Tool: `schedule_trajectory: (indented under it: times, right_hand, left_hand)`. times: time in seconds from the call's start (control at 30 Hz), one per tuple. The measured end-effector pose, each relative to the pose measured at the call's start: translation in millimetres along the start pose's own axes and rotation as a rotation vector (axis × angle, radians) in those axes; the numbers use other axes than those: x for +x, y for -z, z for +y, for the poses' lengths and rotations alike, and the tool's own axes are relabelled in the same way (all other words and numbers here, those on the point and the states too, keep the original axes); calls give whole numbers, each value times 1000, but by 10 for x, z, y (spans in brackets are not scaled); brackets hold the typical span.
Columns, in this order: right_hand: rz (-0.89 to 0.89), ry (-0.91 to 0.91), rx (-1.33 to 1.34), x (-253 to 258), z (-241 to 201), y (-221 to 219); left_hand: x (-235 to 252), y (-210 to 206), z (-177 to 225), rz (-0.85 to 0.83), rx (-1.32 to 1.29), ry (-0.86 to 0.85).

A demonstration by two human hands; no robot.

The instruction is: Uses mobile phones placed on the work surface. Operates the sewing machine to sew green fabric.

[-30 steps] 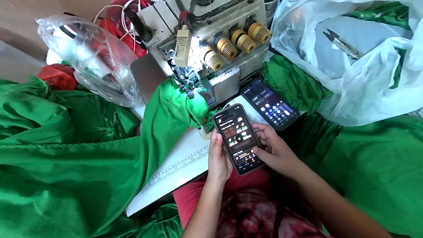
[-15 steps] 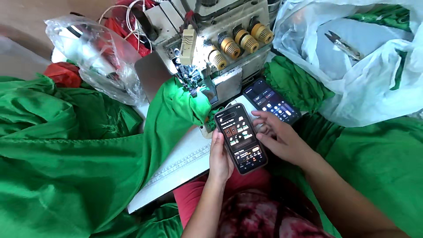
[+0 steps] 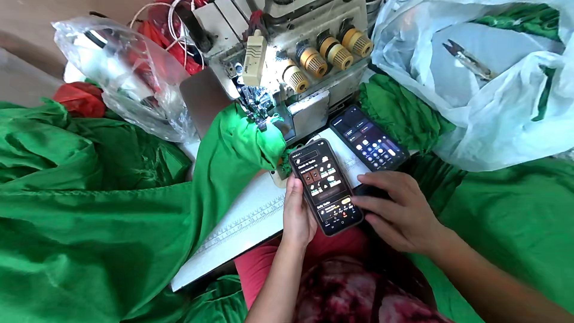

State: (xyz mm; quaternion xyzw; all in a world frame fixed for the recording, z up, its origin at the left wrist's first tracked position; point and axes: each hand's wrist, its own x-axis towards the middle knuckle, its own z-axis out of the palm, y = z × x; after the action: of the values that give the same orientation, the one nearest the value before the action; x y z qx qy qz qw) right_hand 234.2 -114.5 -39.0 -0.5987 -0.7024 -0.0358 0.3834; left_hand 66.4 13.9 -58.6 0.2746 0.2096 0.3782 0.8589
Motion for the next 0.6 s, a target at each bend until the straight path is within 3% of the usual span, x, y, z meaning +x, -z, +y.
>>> schedule_trajectory:
  times: [0.07, 0.2, 0.33, 0.47, 0.6]
  right_hand:
    - [11, 53, -94, -99, 7, -13]
    - [-108, -28, -241, -134, 4, -69]
    - [37, 37, -178, -110, -84, 2]
    - [-73, -48, -229, -136, -80, -100]
    - [-11, -47, -190, -106, -150, -69]
  left_hand:
    - [5, -12, 2, 12, 1, 7]
    - [3, -22, 14, 35, 0, 23]
    - [-1, -32, 14, 64, -29, 27]
    - [1, -34, 28, 82, -9, 42]
    - [-3, -46, 25, 90, 10, 31]
